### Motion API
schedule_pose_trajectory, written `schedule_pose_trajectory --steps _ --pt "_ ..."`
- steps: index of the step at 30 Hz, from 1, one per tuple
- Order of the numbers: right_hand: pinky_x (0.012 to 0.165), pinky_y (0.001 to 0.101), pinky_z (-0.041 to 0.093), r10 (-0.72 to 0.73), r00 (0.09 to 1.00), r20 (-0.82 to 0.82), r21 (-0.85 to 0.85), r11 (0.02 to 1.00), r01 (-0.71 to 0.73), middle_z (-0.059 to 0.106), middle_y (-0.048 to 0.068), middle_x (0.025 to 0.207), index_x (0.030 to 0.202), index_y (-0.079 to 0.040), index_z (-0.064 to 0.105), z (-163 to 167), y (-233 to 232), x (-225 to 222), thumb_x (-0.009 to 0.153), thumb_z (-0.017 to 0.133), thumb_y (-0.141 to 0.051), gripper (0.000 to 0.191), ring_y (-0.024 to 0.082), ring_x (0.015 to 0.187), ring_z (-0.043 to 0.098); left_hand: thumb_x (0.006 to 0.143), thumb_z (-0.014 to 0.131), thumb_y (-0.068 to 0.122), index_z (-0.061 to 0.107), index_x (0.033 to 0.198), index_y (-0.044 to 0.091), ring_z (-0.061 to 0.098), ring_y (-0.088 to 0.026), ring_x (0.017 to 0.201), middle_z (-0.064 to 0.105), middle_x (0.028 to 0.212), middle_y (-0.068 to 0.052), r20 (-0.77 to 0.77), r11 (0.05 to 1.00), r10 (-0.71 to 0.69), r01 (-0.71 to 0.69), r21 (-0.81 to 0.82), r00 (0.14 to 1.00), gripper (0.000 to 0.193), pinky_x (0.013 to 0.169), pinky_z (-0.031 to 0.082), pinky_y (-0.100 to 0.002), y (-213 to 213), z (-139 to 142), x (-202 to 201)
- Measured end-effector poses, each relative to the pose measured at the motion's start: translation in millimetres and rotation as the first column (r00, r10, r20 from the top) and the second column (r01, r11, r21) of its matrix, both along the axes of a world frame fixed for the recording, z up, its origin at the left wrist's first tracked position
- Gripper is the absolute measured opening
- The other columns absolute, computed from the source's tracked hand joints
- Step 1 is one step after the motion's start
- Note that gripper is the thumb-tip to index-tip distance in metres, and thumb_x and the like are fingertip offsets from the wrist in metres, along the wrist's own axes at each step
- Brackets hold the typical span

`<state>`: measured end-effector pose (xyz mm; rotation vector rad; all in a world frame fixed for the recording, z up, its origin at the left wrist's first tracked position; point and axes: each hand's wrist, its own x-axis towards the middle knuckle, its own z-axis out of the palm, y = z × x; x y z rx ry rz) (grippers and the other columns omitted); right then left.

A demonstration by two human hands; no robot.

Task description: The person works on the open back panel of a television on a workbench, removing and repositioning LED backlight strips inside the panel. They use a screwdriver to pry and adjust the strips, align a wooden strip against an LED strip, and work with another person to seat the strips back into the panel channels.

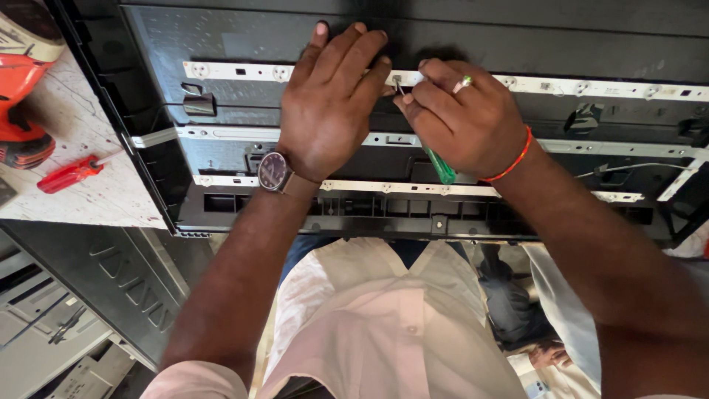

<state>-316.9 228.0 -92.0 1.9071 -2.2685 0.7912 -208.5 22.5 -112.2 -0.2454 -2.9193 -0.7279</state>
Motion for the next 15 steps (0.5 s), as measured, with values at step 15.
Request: schedule_pose_trajectory --steps 15 --pt "0.086 0.0417 0.063 0.117 0.96 -0.254 0.026 0.993 -0.114 0.065 0.015 0.086 0.078 0.0 0.062 -3.6 -10.5 -3.7 0.092 0.079 -0.003 0.022 0.035 0.095 0.07 0.102 0.068 0.016 0.068 0.12 -0.002 0.053 -0.034 0.139 0.057 0.138 -0.015 -0.052 0.993 -0.066 0.061 -0.1 0.996 0.026 0.119 0.042 -0.058 0.7 -15.9 7.8"
